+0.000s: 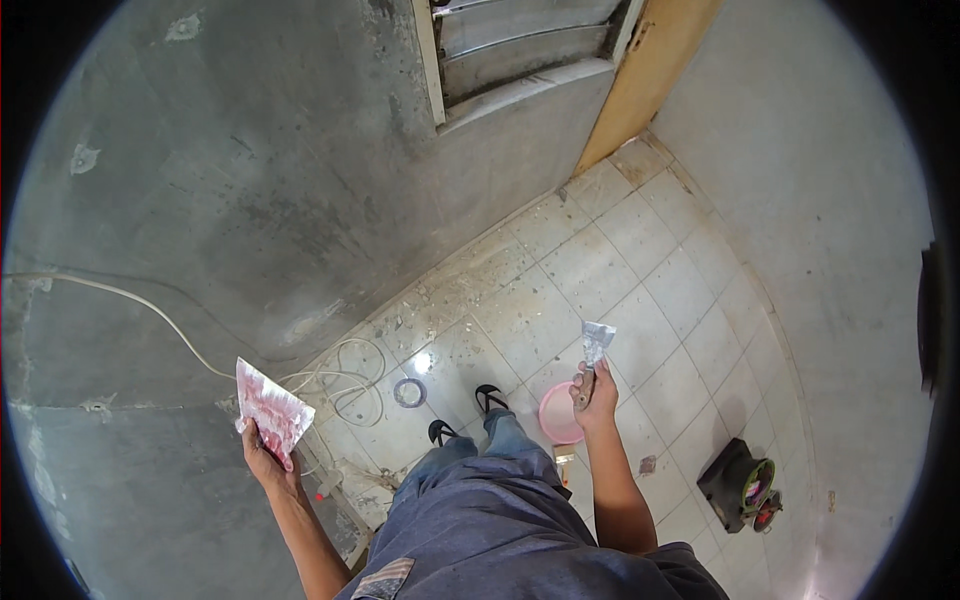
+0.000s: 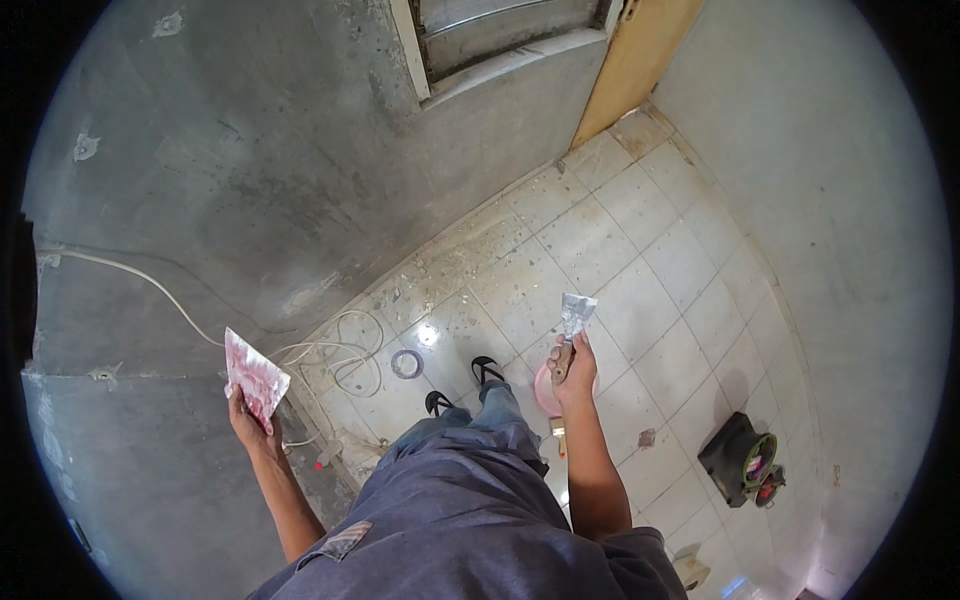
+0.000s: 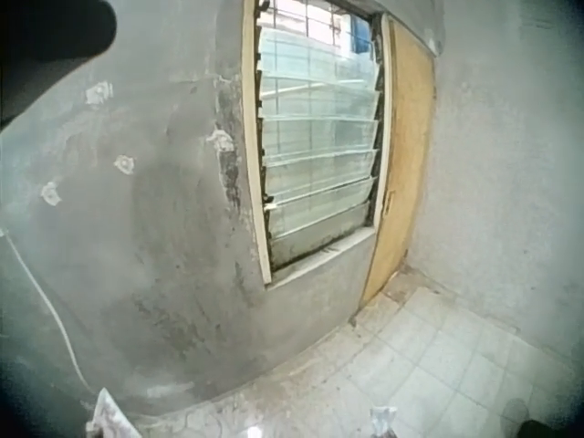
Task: Applying and smoothing wall putty or filler to repair cracks and holes in a masonry wall.
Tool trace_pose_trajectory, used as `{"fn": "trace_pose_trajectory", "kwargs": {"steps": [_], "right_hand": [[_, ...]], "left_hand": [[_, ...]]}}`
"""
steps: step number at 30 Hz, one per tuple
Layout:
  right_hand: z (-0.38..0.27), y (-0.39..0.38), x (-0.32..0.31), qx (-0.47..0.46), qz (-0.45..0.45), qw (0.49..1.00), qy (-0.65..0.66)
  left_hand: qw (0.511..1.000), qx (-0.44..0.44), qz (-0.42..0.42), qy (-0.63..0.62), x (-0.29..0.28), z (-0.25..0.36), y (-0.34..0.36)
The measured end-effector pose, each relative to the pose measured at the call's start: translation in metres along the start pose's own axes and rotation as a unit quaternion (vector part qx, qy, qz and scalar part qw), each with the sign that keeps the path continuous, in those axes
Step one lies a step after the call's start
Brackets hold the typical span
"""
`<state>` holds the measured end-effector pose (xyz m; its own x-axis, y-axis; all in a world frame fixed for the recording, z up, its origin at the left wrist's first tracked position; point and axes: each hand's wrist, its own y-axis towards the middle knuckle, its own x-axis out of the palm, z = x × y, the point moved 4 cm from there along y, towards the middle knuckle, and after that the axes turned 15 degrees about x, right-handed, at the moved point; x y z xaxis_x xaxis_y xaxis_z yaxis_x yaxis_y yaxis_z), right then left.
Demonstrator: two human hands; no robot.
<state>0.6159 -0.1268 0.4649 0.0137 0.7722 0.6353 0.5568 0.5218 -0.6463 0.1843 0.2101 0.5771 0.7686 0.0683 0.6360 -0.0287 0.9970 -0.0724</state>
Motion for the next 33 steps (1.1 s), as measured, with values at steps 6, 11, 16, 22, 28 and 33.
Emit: {"fn": "trace_pose_trajectory", "kwargs": {"steps": [6,11,16,22,28,33], "right_hand": [[0.036,-0.049,-0.044,-0.021,0.064,0.997,0.031],[0.067,-0.079,-0.063,-0.045,0.090,0.992,0.075],[0.080,-0.086,-0.070,-0.056,0.101,0.990,0.082],[0.058,-0.065,-0.048,-0.057,0.073,0.992,0.091],[0.016,-0.037,-0.049,-0.041,0.020,0.996,0.075],[-0.025,-0.020,-0.093,-0.038,0.031,0.994,0.098]], "left_hand": [[0.999,-0.039,-0.032,-0.001,-0.004,0.002,0.006],[0.996,-0.076,-0.044,0.018,-0.017,-0.001,0.014],[0.995,-0.086,-0.045,0.034,-0.012,-0.001,0.015],[0.994,-0.078,-0.061,0.042,0.002,-0.006,0.009],[0.991,-0.082,-0.043,0.097,0.027,-0.042,0.000],[0.984,-0.087,-0.059,0.143,0.076,-0.066,-0.027]]}}
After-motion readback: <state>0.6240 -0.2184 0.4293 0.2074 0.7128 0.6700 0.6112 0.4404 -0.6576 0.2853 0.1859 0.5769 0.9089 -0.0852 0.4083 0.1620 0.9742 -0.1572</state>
